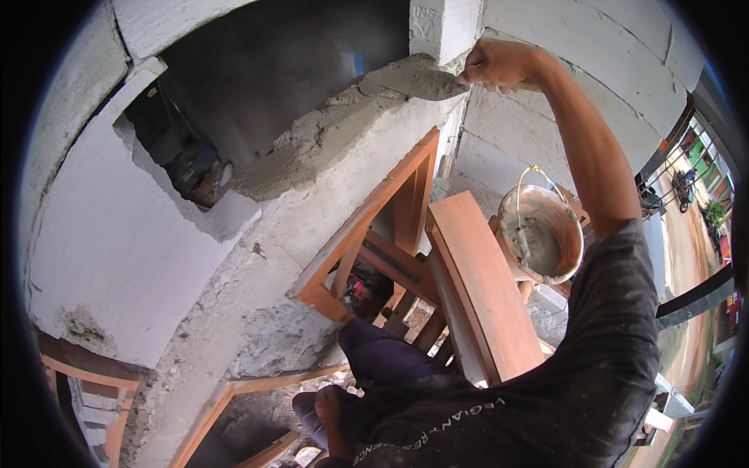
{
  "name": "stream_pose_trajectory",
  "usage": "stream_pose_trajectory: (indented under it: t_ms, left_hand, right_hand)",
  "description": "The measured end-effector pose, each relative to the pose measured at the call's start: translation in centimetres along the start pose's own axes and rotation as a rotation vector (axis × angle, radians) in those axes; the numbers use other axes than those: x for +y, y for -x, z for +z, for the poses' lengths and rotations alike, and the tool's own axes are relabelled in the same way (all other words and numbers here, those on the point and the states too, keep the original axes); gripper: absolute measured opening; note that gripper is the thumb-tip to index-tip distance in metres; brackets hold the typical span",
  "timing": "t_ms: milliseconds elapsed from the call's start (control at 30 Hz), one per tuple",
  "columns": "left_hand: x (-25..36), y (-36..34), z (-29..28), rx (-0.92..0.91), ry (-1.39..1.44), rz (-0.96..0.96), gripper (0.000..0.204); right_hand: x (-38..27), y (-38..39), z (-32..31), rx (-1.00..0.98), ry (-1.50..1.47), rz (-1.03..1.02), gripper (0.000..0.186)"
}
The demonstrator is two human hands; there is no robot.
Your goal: The person uses a hand saw to cut a section of a white block wall, removes the cut piece, and then applies cement mortar with a trowel to fill the resulting gap.
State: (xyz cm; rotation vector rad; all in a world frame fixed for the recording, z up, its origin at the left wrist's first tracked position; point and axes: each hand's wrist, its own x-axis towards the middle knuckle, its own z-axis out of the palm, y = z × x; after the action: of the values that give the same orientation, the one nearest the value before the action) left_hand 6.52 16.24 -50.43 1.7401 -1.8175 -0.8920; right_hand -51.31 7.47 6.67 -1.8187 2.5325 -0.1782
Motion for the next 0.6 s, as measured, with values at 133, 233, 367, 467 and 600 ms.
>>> stream_pose_trajectory:
  t_ms: [133, 233, 367, 467, 600]
  left_hand:
    - [1.3, 0.0, 0.1, -0.057, -0.021, 0.018, 0.031]
    - [1.0, 1.1, -2.1, -0.109, -0.070, -0.024, 0.032]
    - [1.8, -0.2, -1.3, -0.205, -0.115, 0.059, 0.034]
    - [1.5, -1.8, -0.8, -0.251, -0.171, 0.095, 0.034]
    - [1.4, -2.2, 0.7, -0.207, -0.184, 0.080, 0.039]
  right_hand:
    - [5.5, 3.3, -0.3, 0.192, 0.097, 0.192, 0.033]
    - [7.6, 10.3, 2.8, 0.124, -0.044, 0.263, 0.031]
    - [14.0, 20.3, 4.6, -0.086, 0.029, 0.490, 0.034]
    - [18.2, 23.4, 9.0, -0.271, 0.031, 0.599, 0.036]
    - [22.2, 22.7, 17.6, -0.327, 0.361, 0.458, 0.034]
